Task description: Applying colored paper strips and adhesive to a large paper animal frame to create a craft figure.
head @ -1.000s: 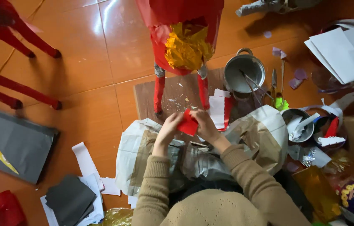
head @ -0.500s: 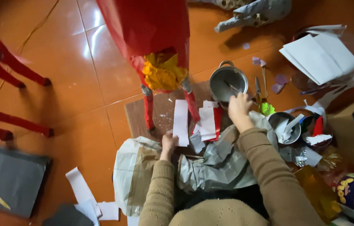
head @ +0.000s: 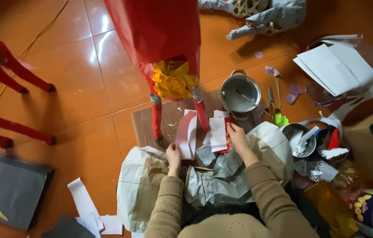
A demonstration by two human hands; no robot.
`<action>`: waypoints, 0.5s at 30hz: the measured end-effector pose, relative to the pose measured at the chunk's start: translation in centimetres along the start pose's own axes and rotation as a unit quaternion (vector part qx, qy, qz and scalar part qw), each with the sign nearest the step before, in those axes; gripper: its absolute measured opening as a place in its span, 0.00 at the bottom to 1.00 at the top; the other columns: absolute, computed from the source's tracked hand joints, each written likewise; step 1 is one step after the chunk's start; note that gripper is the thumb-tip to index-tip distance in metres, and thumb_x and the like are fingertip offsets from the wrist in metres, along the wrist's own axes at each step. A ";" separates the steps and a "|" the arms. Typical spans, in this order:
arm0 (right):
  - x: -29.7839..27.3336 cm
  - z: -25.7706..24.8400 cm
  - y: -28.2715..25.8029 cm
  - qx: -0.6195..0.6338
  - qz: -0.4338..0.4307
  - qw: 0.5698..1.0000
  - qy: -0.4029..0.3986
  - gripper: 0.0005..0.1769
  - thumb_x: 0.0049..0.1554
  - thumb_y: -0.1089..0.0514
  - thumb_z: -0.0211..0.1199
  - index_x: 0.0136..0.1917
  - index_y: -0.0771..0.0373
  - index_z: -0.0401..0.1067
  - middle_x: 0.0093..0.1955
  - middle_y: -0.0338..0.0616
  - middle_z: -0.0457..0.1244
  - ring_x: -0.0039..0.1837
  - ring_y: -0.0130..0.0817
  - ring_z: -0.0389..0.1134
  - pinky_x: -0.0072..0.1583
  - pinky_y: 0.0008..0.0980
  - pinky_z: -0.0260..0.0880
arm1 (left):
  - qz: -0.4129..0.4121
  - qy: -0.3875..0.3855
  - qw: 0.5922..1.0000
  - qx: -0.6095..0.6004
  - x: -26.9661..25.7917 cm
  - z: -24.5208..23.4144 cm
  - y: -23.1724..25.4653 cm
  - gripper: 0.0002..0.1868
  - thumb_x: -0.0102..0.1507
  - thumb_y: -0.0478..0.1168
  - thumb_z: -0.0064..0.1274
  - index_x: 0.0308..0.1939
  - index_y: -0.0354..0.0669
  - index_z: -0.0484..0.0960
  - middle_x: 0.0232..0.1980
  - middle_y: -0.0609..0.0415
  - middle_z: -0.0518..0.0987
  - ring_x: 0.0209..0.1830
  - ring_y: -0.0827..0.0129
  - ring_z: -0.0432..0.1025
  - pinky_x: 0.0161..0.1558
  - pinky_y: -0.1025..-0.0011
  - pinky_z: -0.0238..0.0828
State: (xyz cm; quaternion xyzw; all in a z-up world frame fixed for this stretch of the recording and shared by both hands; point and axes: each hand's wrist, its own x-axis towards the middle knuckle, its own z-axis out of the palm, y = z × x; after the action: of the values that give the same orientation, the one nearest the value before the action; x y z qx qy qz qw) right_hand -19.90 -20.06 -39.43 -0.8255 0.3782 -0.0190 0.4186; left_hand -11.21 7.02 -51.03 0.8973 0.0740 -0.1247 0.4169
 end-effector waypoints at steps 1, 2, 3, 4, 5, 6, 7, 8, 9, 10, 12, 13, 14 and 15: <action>0.3 0.3 -0.2 0.237 0.099 0.963 -0.079 0.22 0.63 0.49 0.50 0.65 0.63 0.67 0.48 0.50 0.64 0.50 0.41 0.66 0.45 0.28 0.57 | -0.048 -0.021 0.997 -0.049 0.7 0.8 -1.4 0.14 0.63 0.49 0.49 0.43 0.48 0.84 0.41 0.46 0.83 0.47 0.49 0.76 0.45 0.55 0.72; 0.2 0.5 -0.1 0.455 0.192 0.856 -0.155 0.19 0.65 0.51 0.47 0.64 0.61 0.65 0.37 0.38 0.62 0.36 0.26 0.67 0.28 0.10 0.47 | -0.099 -0.044 0.989 -0.097 1.0 1.6 -3.1 0.15 0.62 0.51 0.50 0.44 0.50 0.84 0.42 0.49 0.83 0.49 0.54 0.76 0.45 0.59 0.73; 0.2 0.8 0.0 0.452 0.194 0.856 -0.159 0.19 0.65 0.51 0.47 0.64 0.61 0.65 0.37 0.38 0.62 0.36 0.26 0.67 0.28 0.10 0.47 | -0.103 -0.041 0.989 -0.098 1.0 1.6 -3.3 0.15 0.62 0.51 0.50 0.44 0.50 0.84 0.42 0.49 0.83 0.49 0.54 0.76 0.45 0.59 0.73; 0.5 0.9 0.0 0.483 0.222 0.833 -0.153 0.18 0.64 0.51 0.48 0.61 0.63 0.69 0.35 0.36 0.59 0.35 0.25 0.64 0.28 0.10 0.47 | -0.121 -0.066 0.985 -0.104 1.1 2.0 -3.1 0.18 0.60 0.53 0.53 0.47 0.48 0.84 0.43 0.48 0.83 0.49 0.54 0.77 0.46 0.58 0.74; 0.9 1.0 0.0 0.513 0.249 0.808 -0.148 0.18 0.63 0.51 0.49 0.57 0.64 0.72 0.33 0.34 0.55 0.33 0.24 0.62 0.28 0.10 0.47 | -0.138 -0.090 0.980 -0.110 1.3 2.2 -3.0 0.22 0.59 0.55 0.56 0.50 0.46 0.83 0.44 0.46 0.83 0.50 0.55 0.77 0.47 0.58 0.74; 1.1 0.9 0.7 0.508 0.250 0.810 -0.151 0.18 0.63 0.51 0.49 0.57 0.64 0.72 0.33 0.34 0.55 0.33 0.24 0.62 0.28 0.10 0.47 | -0.142 -0.088 0.979 -0.113 0.7 1.9 -2.3 0.22 0.59 0.55 0.56 0.50 0.46 0.83 0.44 0.46 0.83 0.50 0.55 0.77 0.47 0.58 0.74; 1.5 0.9 1.4 0.505 0.241 0.815 -0.151 0.19 0.63 0.49 0.48 0.56 0.63 0.73 0.32 0.34 0.53 0.32 0.24 0.59 0.27 0.11 0.46 | -0.140 -0.095 0.975 -0.144 0.3 1.6 -1.6 0.24 0.55 0.50 0.61 0.50 0.41 0.81 0.42 0.43 0.82 0.48 0.53 0.77 0.45 0.58 0.75; 1.6 1.0 2.2 0.502 0.234 0.819 -0.152 0.21 0.62 0.48 0.48 0.56 0.62 0.74 0.32 0.34 0.50 0.31 0.24 0.57 0.25 0.12 0.44 | -0.139 -0.101 0.970 -0.172 -0.3 1.1 -1.2 0.26 0.51 0.45 0.65 0.50 0.37 0.80 0.41 0.39 0.82 0.46 0.51 0.77 0.43 0.58 0.75; 0.5 -0.4 2.0 0.497 0.237 0.820 -0.156 0.21 0.62 0.48 0.48 0.56 0.62 0.74 0.32 0.34 0.50 0.31 0.24 0.57 0.25 0.12 0.44 | -0.146 -0.099 0.969 -0.174 0.0 1.3 -1.2 0.26 0.51 0.45 0.65 0.50 0.37 0.80 0.41 0.39 0.82 0.46 0.51 0.77 0.43 0.58 0.75; -0.5 -2.1 1.8 0.496 0.190 0.830 -0.169 0.19 0.63 0.49 0.47 0.58 0.60 0.72 0.30 0.36 0.52 0.30 0.24 0.56 0.25 0.13 0.43 | -0.143 -0.101 0.964 -0.202 -0.1 1.7 -1.3 0.27 0.49 0.42 0.66 0.49 0.33 0.79 0.40 0.37 0.81 0.45 0.49 0.77 0.42 0.57 0.75; -3.1 -5.3 0.7 0.486 0.148 0.840 -0.189 0.18 0.64 0.51 0.47 0.61 0.59 0.70 0.29 0.37 0.53 0.29 0.23 0.55 0.25 0.13 0.41 | -0.151 -0.098 0.955 -0.234 0.0 2.4 -1.6 0.27 0.47 0.39 0.67 0.48 0.30 0.78 0.39 0.34 0.80 0.45 0.47 0.77 0.40 0.56 0.74; -4.6 -7.0 -0.1 0.471 0.123 0.851 -0.195 0.19 0.64 0.51 0.48 0.63 0.60 0.68 0.28 0.41 0.56 0.27 0.26 0.57 0.23 0.14 0.42 | -0.153 -0.095 0.950 -0.254 0.1 2.8 -1.8 0.26 0.47 0.40 0.68 0.46 0.31 0.79 0.37 0.36 0.80 0.42 0.50 0.77 0.38 0.58 0.75; -5.8 -8.9 -1.0 0.456 0.096 0.862 -0.200 0.20 0.63 0.51 0.48 0.64 0.62 0.67 0.27 0.45 0.58 0.25 0.29 0.60 0.21 0.16 0.42 | -0.154 -0.091 0.945 -0.275 0.4 3.4 -1.9 0.25 0.46 0.40 0.69 0.44 0.33 0.81 0.35 0.38 0.80 0.39 0.53 0.78 0.36 0.59 0.75; -6.6 -9.1 -0.9 0.448 0.101 0.864 -0.207 0.20 0.63 0.51 0.48 0.64 0.62 0.67 0.27 0.45 0.58 0.25 0.29 0.60 0.21 0.16 0.42 | -0.164 -0.088 0.942 -0.279 -0.1 3.2 -1.5 0.25 0.46 0.40 0.69 0.44 0.33 0.81 0.35 0.38 0.80 0.39 0.53 0.78 0.36 0.59 0.75</action>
State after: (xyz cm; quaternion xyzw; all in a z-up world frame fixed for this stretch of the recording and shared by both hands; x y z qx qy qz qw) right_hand -27.20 -21.60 -31.00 -0.4913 0.3150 0.0276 0.8116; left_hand -12.17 5.56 -54.10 0.7057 0.2156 -0.2439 0.6293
